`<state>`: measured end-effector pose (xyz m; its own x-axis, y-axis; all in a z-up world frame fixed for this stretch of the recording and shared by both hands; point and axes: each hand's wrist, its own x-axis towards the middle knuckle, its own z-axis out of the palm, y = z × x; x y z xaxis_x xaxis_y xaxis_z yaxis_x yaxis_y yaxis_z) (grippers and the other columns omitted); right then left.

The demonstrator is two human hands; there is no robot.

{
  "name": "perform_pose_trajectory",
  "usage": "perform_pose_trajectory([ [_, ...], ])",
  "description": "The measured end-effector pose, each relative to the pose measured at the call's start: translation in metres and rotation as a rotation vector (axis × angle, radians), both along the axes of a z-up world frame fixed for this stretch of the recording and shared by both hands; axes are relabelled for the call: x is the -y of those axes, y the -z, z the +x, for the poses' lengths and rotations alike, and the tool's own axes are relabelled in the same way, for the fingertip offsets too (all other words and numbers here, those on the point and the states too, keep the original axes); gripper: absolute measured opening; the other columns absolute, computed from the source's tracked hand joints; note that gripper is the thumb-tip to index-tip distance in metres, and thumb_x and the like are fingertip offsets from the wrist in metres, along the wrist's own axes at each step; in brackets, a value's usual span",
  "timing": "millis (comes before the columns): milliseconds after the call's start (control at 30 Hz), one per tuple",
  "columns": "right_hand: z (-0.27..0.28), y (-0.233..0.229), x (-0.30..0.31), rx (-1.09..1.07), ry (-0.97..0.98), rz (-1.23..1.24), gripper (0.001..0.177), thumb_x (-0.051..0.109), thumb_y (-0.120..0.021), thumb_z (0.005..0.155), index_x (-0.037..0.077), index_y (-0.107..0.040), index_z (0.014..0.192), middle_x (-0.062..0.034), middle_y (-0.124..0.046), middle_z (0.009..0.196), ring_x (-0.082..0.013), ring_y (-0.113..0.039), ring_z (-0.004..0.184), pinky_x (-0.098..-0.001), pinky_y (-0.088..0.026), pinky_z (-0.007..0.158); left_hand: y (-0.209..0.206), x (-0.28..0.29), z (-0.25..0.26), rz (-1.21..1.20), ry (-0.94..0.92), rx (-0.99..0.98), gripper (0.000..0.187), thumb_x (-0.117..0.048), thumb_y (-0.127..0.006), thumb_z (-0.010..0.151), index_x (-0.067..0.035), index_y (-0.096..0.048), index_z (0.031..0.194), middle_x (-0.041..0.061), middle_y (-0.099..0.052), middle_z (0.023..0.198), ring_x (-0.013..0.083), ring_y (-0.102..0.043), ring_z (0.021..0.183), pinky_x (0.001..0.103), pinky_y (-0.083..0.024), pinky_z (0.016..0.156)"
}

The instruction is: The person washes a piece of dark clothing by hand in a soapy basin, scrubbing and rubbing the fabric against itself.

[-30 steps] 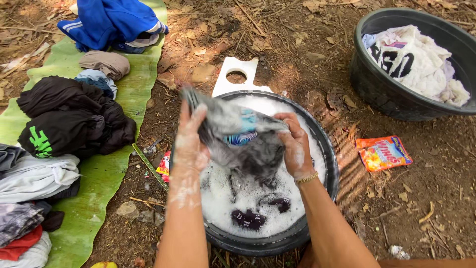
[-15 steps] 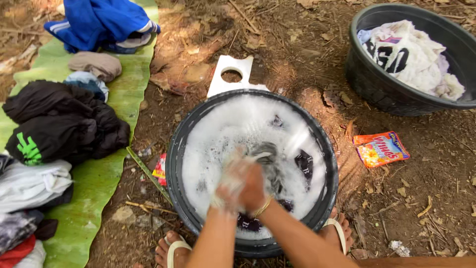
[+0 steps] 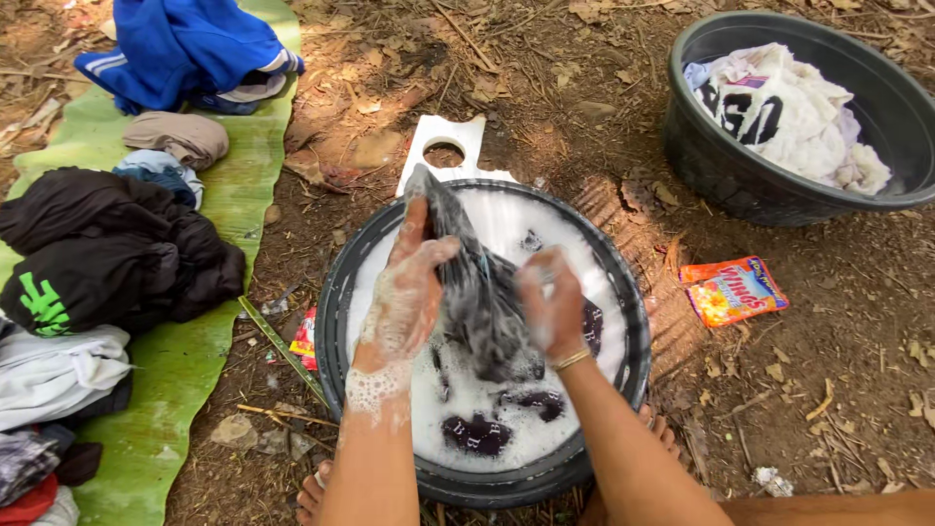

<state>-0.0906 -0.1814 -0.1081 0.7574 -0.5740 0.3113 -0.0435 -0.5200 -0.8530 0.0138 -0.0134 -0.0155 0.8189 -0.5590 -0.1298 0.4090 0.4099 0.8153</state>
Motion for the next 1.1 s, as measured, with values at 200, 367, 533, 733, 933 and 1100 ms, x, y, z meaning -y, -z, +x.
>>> perform_pose_trajectory([
  [200, 0.005, 0.043, -0.041, -0.077, -0.114, -0.322, 0.073, 0.043, -0.078, 0.084, -0.012, -0.052, 0.123, -0.0272, -0.063, 0.113, -0.033, -0.063, 0.099, -0.0436, -0.055, 0.085, -0.023, 0.008, -0.016, -0.095, -0.029, 0.559, 0.085, 0.01, -0.064, 0.09, -0.019, -0.037, 0.166, 0.009, -0.03, 0.176, 0.015, -0.03, 0.158, 0.038, -0.026, 0.131],
  [367, 0.009, 0.011, 0.013, -0.173, -0.252, 0.328, 0.014, 0.01, -0.056, 0.095, 0.003, -0.067, 0.101, -0.0123, -0.063, 0.104, -0.0224, -0.061, 0.096, -0.038, -0.056, 0.09, -0.004, -0.042, 0.027, -0.206, -0.074, 0.202, 0.086, 0.006, -0.065, 0.091, -0.026, -0.032, 0.164, 0.01, -0.049, 0.152, 0.0237, -0.052, 0.131, 0.041, -0.039, 0.121],
  [533, 0.011, -0.053, 0.018, 0.171, -0.282, 0.126, 0.011, 0.012, -0.068, 0.097, 0.001, -0.071, 0.098, -0.009, -0.06, 0.117, -0.0237, -0.059, 0.114, -0.0358, -0.05, 0.101, 0.068, -0.05, 0.041, -0.035, -0.17, -0.116, 0.074, -0.003, -0.063, 0.094, -0.02, -0.037, 0.162, 0.005, -0.057, 0.146, 0.0209, -0.059, 0.124, 0.043, -0.048, 0.111],
  [733, 0.016, -0.045, 0.02, 0.257, -0.218, 0.945, 0.031, 0.025, -0.058, 0.098, 0.002, -0.07, 0.114, -0.0114, -0.069, 0.116, -0.019, -0.066, 0.105, -0.0356, -0.054, 0.096, 0.084, -0.043, 0.023, -0.181, -0.209, -0.264, 0.075, -0.007, -0.068, 0.089, -0.014, -0.038, 0.158, 0.015, -0.06, 0.137, 0.0252, -0.066, 0.116, 0.046, -0.057, 0.102],
  [933, 0.014, -0.056, 0.007, 0.29, -0.359, 0.778, 0.037, 0.029, -0.051, 0.097, 0.005, -0.068, 0.119, -0.0059, -0.067, 0.128, -0.015, -0.066, 0.115, -0.0325, -0.058, 0.098, 0.053, -0.035, 0.024, -0.086, -0.346, -0.37, 0.069, -0.033, -0.067, 0.084, -0.023, -0.036, 0.145, 0.006, -0.065, 0.131, 0.0255, -0.068, 0.115, 0.049, -0.057, 0.098],
  [1100, 0.016, -0.025, -0.095, 0.488, -0.629, -0.31, 0.013, 0.031, -0.059, 0.096, 0.021, -0.065, 0.092, -0.0079, -0.073, 0.101, -0.0173, -0.068, 0.09, -0.032, -0.058, 0.08, 0.11, 0.005, -0.029, -0.099, -0.086, -0.518, 0.069, -0.034, -0.069, 0.086, -0.016, -0.039, 0.145, 0.012, -0.062, 0.134, 0.0301, -0.064, 0.12, 0.05, -0.053, 0.102],
])
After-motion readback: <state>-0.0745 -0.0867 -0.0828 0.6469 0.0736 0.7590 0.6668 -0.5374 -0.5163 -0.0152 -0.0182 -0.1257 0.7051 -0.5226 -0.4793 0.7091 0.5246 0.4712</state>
